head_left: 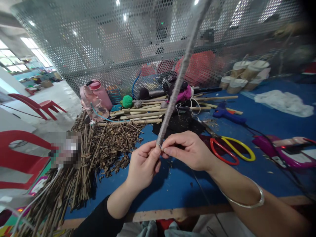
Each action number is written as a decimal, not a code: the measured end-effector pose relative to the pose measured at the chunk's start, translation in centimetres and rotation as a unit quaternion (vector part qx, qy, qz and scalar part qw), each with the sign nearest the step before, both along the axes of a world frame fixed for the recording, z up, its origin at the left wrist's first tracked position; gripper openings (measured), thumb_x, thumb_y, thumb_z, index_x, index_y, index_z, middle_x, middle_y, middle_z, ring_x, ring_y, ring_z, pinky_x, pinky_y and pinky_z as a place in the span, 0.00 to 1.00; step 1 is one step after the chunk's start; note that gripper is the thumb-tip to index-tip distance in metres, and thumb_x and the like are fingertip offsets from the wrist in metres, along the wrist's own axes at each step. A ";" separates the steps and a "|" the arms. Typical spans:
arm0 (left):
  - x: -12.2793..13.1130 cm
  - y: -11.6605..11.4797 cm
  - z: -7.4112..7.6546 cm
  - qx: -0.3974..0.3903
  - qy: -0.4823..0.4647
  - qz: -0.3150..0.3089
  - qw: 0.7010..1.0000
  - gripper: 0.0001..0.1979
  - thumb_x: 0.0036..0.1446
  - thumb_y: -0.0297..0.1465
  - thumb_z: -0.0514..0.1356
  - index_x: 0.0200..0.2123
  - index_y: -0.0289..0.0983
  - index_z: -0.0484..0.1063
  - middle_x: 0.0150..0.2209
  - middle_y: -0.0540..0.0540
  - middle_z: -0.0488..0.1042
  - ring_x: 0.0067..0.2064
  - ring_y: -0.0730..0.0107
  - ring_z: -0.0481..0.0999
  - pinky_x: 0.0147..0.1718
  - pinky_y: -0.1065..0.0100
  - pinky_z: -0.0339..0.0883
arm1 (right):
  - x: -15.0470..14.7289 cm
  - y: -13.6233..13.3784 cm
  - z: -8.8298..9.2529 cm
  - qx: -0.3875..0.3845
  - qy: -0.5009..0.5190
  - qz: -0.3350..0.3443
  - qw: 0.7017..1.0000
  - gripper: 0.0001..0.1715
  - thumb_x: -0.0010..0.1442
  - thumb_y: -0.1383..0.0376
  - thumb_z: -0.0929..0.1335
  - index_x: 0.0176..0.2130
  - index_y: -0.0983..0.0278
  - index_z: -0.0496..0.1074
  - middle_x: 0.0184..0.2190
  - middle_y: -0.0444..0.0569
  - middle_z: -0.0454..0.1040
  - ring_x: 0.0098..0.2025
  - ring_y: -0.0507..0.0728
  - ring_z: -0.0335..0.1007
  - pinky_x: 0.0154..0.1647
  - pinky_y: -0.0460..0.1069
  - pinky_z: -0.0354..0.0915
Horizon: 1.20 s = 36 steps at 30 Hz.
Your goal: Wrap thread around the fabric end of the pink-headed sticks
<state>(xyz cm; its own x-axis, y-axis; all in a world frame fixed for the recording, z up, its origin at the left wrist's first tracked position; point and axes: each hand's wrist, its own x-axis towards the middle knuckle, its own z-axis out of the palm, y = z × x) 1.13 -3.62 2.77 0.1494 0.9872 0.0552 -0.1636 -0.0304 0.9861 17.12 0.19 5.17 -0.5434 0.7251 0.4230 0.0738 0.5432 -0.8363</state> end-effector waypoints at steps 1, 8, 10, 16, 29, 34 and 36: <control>0.0 0.0 0.0 0.003 -0.001 0.001 1.000 0.17 0.55 0.39 0.57 0.41 0.32 0.71 0.25 0.49 0.71 0.15 0.86 0.60 0.11 0.80 0.52 | 0.0 0.0 0.0 0.010 -0.008 0.000 1.000 0.09 0.57 0.65 0.65 0.30 0.65 0.73 0.23 0.47 0.74 0.24 0.51 0.68 0.26 0.45 0.63; 0.0 0.0 0.1 -0.006 -0.032 0.010 0.999 0.14 0.56 0.38 0.56 0.39 0.32 0.70 0.25 0.51 0.69 0.14 0.86 0.59 0.10 0.80 0.51 | -0.1 0.1 -0.2 -0.008 -0.011 -0.018 1.000 0.11 0.58 0.63 0.65 0.29 0.66 0.73 0.22 0.46 0.74 0.22 0.50 0.64 0.24 0.44 0.60; 0.0 0.0 0.0 -0.009 -0.034 0.010 0.999 0.15 0.56 0.38 0.56 0.39 0.32 0.70 0.24 0.50 0.70 0.14 0.87 0.59 0.10 0.80 0.51 | -0.1 0.2 -0.3 -0.023 -0.010 -0.030 0.999 0.11 0.57 0.62 0.65 0.29 0.66 0.73 0.21 0.46 0.73 0.21 0.49 0.63 0.22 0.44 0.58; -0.1 0.0 0.1 -0.027 -0.066 0.003 0.997 0.20 0.54 0.39 0.58 0.46 0.34 0.68 0.25 0.49 0.72 0.13 0.86 0.59 0.10 0.81 0.51 | -0.6 0.6 -0.4 -0.162 0.037 -0.018 0.986 0.13 0.54 0.58 0.68 0.27 0.67 0.70 0.20 0.45 0.71 0.22 0.50 0.64 0.24 0.45 0.59; -0.1 0.7 0.3 -0.154 -0.146 -0.129 0.969 0.28 0.54 0.43 0.56 0.56 0.41 0.59 0.29 0.47 0.75 0.12 0.86 0.58 0.10 0.81 0.52 | -0.5 1.6 -1.8 -0.325 0.169 0.079 0.927 0.19 0.48 0.60 0.72 0.38 0.66 0.67 0.24 0.42 0.68 0.18 0.44 0.52 0.16 0.42 0.45; -0.3 -0.4 2.0 0.005 0.232 0.061 0.971 0.18 0.53 0.40 0.57 0.44 0.37 0.70 0.27 0.46 0.74 0.24 0.71 0.72 0.22 0.73 0.61 | -0.8 2.0 -1.8 -0.335 0.111 0.063 0.934 0.18 0.48 0.59 0.72 0.34 0.67 0.66 0.16 0.36 0.59 0.16 0.44 0.45 0.16 0.42 0.43; -0.1 -1.2 2.3 0.053 0.365 0.103 0.924 0.14 0.51 0.38 0.60 0.40 0.38 0.73 0.26 0.46 0.74 0.25 0.68 0.72 0.23 0.72 0.59 | -0.9 2.0 -2.0 -0.321 0.092 0.059 0.941 0.17 0.49 0.58 0.71 0.33 0.67 0.66 0.18 0.37 0.60 0.17 0.44 0.48 0.17 0.42 0.46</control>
